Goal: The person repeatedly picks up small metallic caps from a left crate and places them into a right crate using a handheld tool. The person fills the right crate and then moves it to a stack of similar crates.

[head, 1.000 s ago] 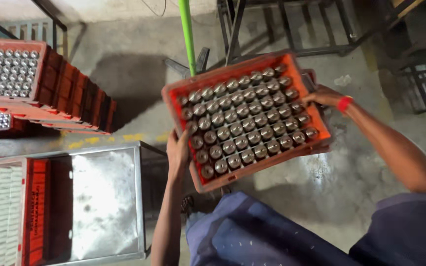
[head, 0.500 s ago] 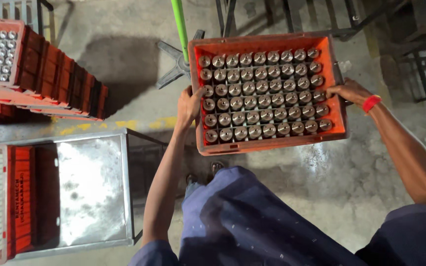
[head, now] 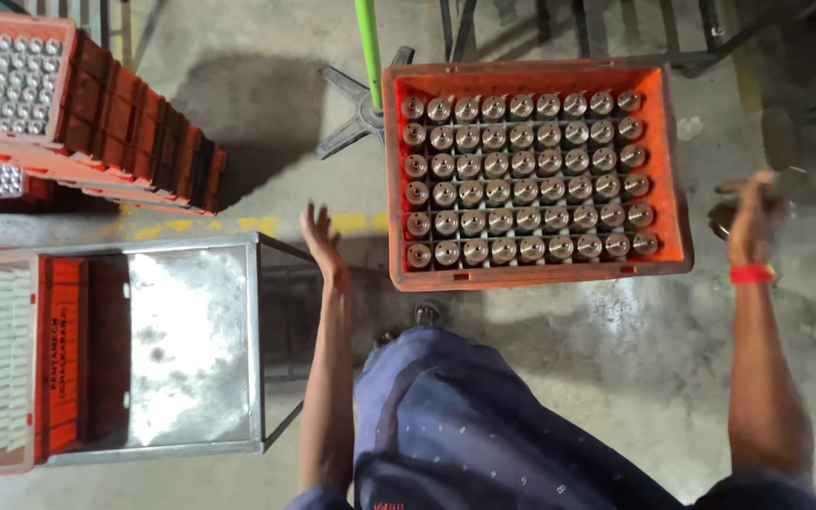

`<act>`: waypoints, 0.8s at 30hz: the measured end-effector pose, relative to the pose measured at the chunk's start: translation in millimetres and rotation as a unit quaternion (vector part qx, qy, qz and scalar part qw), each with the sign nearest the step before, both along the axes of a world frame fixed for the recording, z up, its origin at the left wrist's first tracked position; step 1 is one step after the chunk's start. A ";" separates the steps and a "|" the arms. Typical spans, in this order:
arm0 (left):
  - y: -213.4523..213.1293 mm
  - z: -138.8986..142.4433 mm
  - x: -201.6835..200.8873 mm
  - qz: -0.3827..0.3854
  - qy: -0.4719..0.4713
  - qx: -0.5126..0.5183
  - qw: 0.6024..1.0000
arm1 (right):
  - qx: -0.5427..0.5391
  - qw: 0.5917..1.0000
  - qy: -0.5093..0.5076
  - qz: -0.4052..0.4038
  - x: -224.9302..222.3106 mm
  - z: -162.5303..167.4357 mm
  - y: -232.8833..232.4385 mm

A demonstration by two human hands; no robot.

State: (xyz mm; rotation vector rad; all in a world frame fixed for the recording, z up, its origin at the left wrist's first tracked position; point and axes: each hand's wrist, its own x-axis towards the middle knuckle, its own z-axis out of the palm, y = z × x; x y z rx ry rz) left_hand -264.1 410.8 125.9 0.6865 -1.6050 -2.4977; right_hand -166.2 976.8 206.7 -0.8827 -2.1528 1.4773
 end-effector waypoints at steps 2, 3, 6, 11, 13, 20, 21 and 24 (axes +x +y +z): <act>18.2 -12.0 13.6 -0.063 0.065 0.027 0.996 | -0.003 0.999 0.026 -0.043 21.2 -3.6 0.4; 29.4 -12.8 17.6 -0.115 0.063 0.040 0.991 | 0.004 0.998 0.028 -0.051 33.0 -9.0 -3.2; 47.5 -12.6 31.4 -0.183 0.061 0.059 0.979 | 0.047 0.996 -0.054 -0.048 77.9 -38.8 -27.3; -33.0 -12.2 82.0 -0.013 0.090 -0.274 0.957 | 0.004 0.880 -0.466 0.091 189.3 -120.0 -106.5; -79.7 -35.6 130.8 -0.013 0.036 -0.345 0.938 | -0.108 0.765 -0.603 0.199 238.9 -150.9 -152.2; -206.2 -128.8 402.9 -0.050 -0.256 -0.322 0.910 | -0.083 0.848 -0.482 0.204 298.8 -201.5 -356.6; -221.1 -133.5 444.2 -0.016 -0.343 -0.153 0.927 | -0.031 0.860 -0.456 0.230 294.1 -200.8 -382.4; -268.8 -140.4 546.5 0.132 -0.404 0.077 0.902 | 0.073 0.864 -0.382 0.319 281.4 -183.7 -449.4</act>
